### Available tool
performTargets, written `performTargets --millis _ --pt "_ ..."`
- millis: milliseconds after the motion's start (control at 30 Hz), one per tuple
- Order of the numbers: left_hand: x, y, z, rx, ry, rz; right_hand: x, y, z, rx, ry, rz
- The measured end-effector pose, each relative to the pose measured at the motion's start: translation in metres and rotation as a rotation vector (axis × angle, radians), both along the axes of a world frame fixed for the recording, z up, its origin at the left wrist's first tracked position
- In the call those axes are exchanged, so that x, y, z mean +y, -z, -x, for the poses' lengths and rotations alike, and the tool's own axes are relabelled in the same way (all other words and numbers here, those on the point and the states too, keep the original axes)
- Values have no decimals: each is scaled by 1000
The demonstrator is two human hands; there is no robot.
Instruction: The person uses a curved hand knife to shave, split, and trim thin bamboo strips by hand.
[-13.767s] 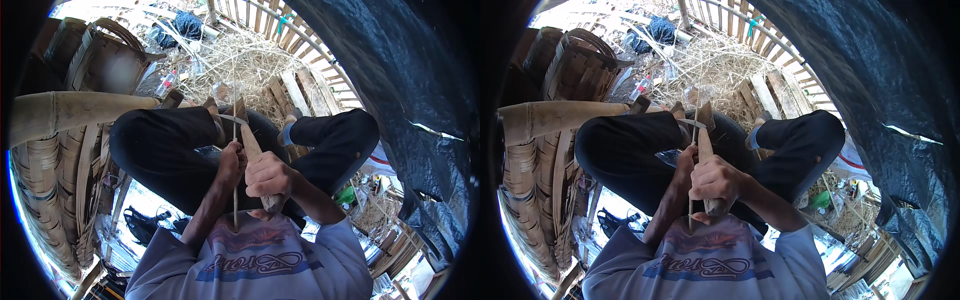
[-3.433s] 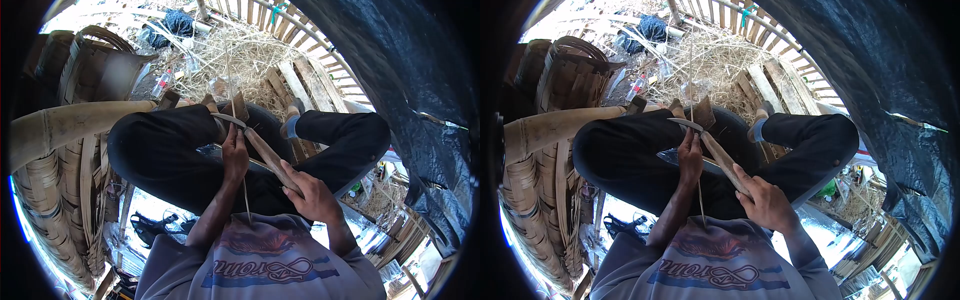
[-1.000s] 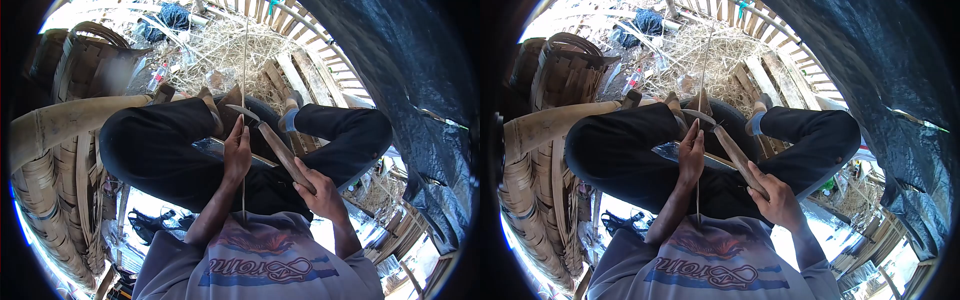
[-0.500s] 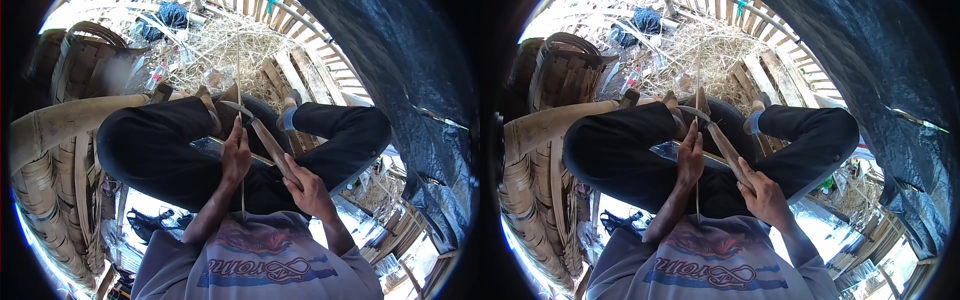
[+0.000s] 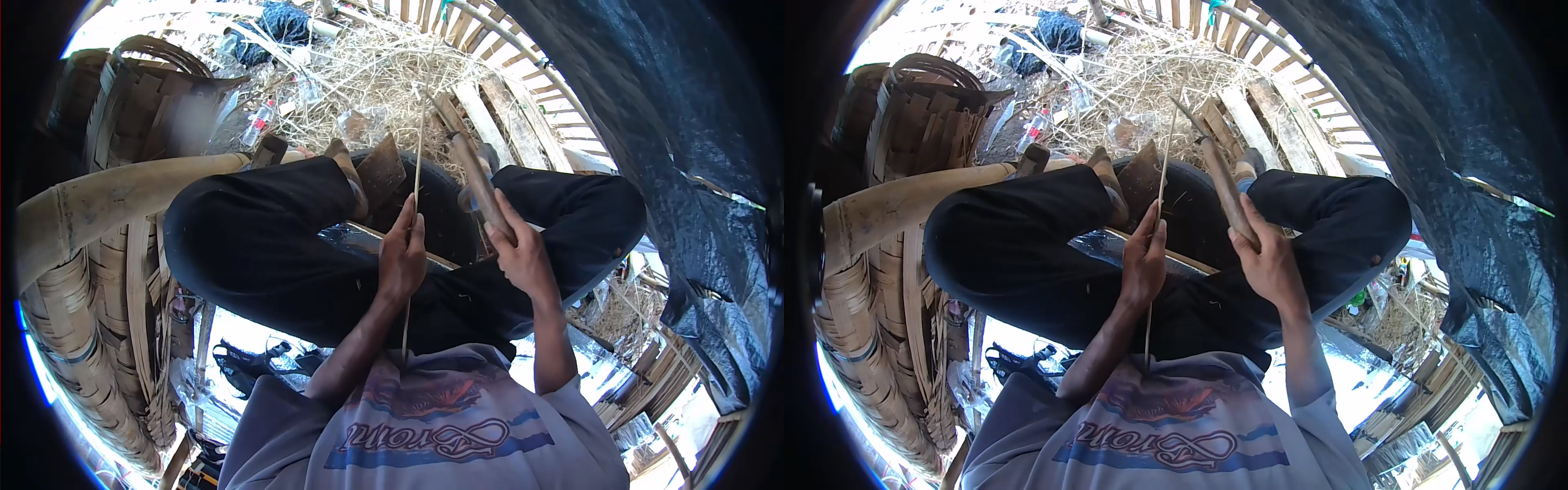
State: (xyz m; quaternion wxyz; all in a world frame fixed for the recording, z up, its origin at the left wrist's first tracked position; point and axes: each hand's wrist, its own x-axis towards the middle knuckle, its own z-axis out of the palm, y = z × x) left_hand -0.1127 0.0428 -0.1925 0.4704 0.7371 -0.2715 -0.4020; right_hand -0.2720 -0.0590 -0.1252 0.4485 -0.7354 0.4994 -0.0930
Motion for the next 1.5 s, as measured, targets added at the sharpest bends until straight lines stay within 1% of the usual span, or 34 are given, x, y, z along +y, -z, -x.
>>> performTargets --millis 33,67,133,167,200,233,300,333,400,433,467,533,600,733,767,833,900,933,1033,1067,1133,1167,1233,1300,1367,1433,1467,1500 --pt "1 -1 -3 -2 -10 -7 -1 -10 -2 0 19 -61" --pt "1 -2 -6 121 -37 -56 -1 -20 -4 2 40 -120" --pt "-7 -7 -11 247 -63 -86 2 -30 4 14 -51 -83" --pt "-7 -12 -11 286 -55 -119 7 -27 10 -20 -112 19" --pt "-7 -15 -10 327 -46 -157 11 -33 14 -13 -112 17" --pt "-7 -15 -8 334 -47 -161 16 -40 17 6 -138 -42" --pt "-7 -14 -8 428 -164 -45 27 -47 23 13 -170 -106" --pt "-6 -15 -8 428 -168 -48 32 -51 25 13 -174 -109" --pt "-5 -17 -10 326 -87 -136 40 -57 29 85 -200 -150" --pt "-4 -10 -8 326 -84 -135 45 -57 31 80 -204 -101" --pt "-3 3 -6 285 -121 -63 45 -59 31 82 -199 -99" --pt "-6 -1 -7 246 -151 11 47 -66 30 135 -224 -142" --pt "-3 -13 -11 314 -61 -139 47 -65 27 134 -203 -126" --pt "0 -9 -8 277 -32 -161 41 -55 21 121 -207 -70" --pt "2 1 -6 265 -79 -91 41 -56 20 122 -206 -67" --pt "1 1 -6 251 -133 -18 41 -56 16 132 -212 -87" --pt "1 -6 -11 269 -94 -117 36 -70 16 174 -246 -126" --pt "1 -10 -12 266 -97 -117 36 -74 16 221 -270 -169" --pt "1 -15 -8 251 -60 -175 35 -73 17 209 -247 -145" --pt "1 -15 -6 235 -44 -166 35 -66 16 214 -238 -143" --pt "3 -13 -3 215 -29 -153 33 -46 9 152 -197 -12" --pt "5 -10 -3 208 -41 -146 33 -46 10 148 -196 -9" --pt "1 -13 -11 191 -68 -138 30 -45 12 55 -218 -54" --pt "-3 -19 -14 257 -93 -202 34 -57 20 79 -226 -109" --pt "-4 -15 -11 255 -67 -190 31 -61 23 113 -223 -145" --pt "-3 -9 -9 255 -34 -180 28 -54 23 142 -227 -143" --pt "-2 -6 -10 285 -87 -145 29 -44 21 148 -222 -140" --pt "-3 -4 -10 311 -142 -108 30 -31 16 84 -210 -117"
